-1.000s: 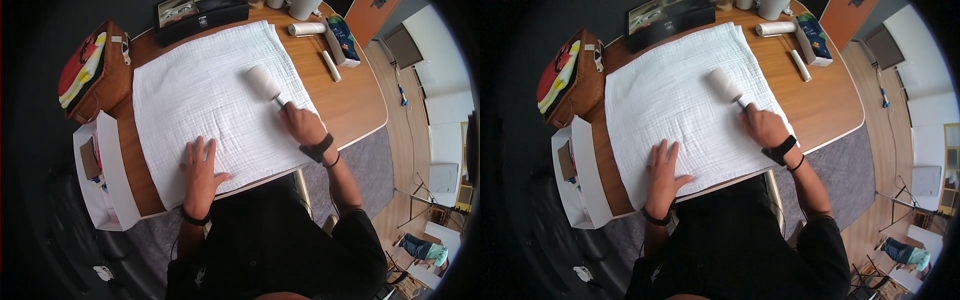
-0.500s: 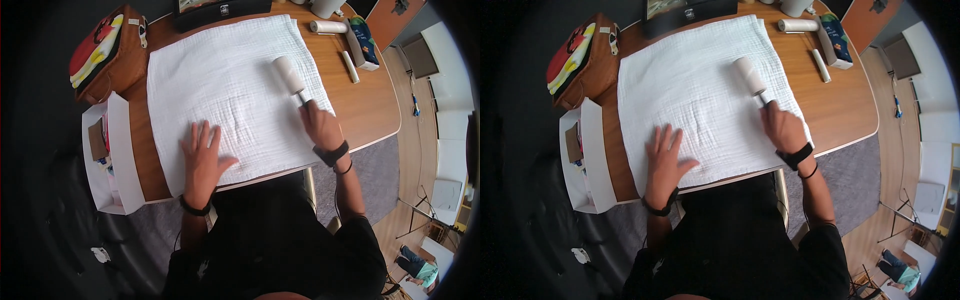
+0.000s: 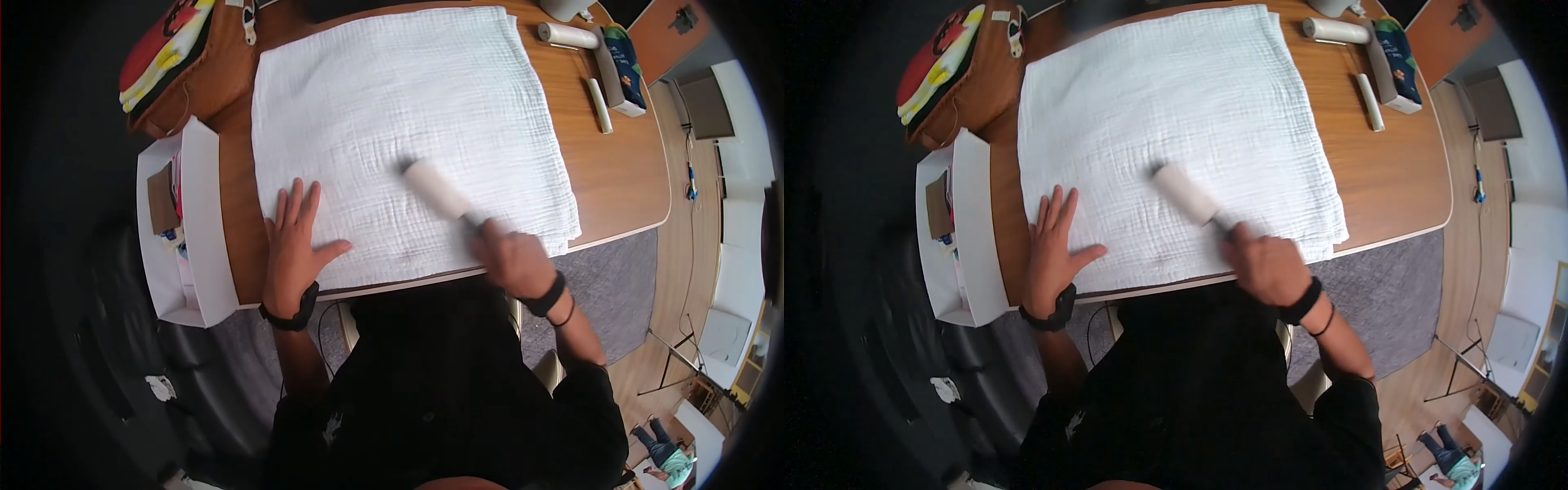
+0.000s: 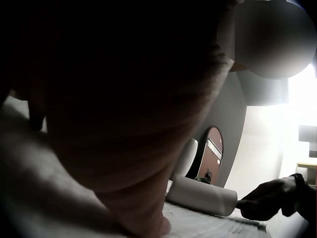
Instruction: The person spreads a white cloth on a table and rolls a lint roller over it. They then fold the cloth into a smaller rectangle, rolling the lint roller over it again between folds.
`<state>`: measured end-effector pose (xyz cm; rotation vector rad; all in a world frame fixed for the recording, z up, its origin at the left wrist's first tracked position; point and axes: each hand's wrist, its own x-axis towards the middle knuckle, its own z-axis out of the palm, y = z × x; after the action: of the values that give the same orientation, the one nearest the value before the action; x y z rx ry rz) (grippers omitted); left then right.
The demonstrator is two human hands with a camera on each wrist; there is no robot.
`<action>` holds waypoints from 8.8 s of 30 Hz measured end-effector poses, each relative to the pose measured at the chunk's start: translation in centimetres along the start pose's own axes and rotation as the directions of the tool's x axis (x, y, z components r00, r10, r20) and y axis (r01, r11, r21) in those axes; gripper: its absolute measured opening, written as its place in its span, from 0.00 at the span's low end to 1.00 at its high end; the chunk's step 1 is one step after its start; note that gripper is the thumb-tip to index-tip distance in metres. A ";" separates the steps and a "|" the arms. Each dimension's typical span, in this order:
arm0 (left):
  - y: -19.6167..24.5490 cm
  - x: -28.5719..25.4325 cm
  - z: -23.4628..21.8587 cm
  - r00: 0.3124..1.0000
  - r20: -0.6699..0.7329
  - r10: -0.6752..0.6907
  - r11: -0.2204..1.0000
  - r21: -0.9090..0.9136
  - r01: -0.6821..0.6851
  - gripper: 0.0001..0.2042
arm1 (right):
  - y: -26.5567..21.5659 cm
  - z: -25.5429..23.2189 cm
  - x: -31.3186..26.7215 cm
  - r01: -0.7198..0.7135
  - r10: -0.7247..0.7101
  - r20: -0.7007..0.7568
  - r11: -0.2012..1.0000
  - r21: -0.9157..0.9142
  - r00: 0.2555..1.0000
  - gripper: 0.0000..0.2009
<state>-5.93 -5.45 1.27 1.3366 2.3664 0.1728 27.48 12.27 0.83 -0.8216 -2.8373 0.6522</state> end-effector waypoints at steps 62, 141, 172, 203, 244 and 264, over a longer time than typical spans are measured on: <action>8.5 1.6 4.7 0.930 0.056 0.363 0.932 -0.022 -0.362 0.49 | 3.8 -1.2 -7.5 -0.514 0.496 -0.204 0.856 -0.044 0.844 0.13; 8.5 1.5 4.9 0.919 0.039 0.392 0.920 -0.018 -0.392 0.51 | 0.4 0.8 -8.1 -0.217 0.205 0.080 0.952 0.215 0.976 0.15; 8.0 1.3 4.6 0.950 -0.226 0.217 0.868 -0.399 -0.294 0.34 | -2.6 1.6 6.1 -0.105 0.119 -0.124 0.988 0.116 0.985 0.14; 9.1 -0.6 7.4 0.992 -0.061 0.107 0.948 0.307 -0.083 0.49 | 3.5 2.9 20.7 -0.043 0.039 0.125 0.999 0.031 0.991 0.17; 7.1 -0.9 8.1 0.959 -0.182 0.215 0.977 0.029 -0.213 0.50 | -7.0 4.7 35.6 0.304 -0.316 0.412 0.948 0.096 0.855 0.27; 3.7 -1.6 4.7 0.941 -0.284 0.183 0.981 -0.007 -0.193 0.41 | -2.5 7.4 42.3 -0.073 0.100 -0.145 0.980 0.184 0.984 0.29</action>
<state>-0.32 -5.25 -1.41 1.6144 2.4445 0.4884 -11.16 30.16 -5.08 -0.9252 -2.5748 0.8035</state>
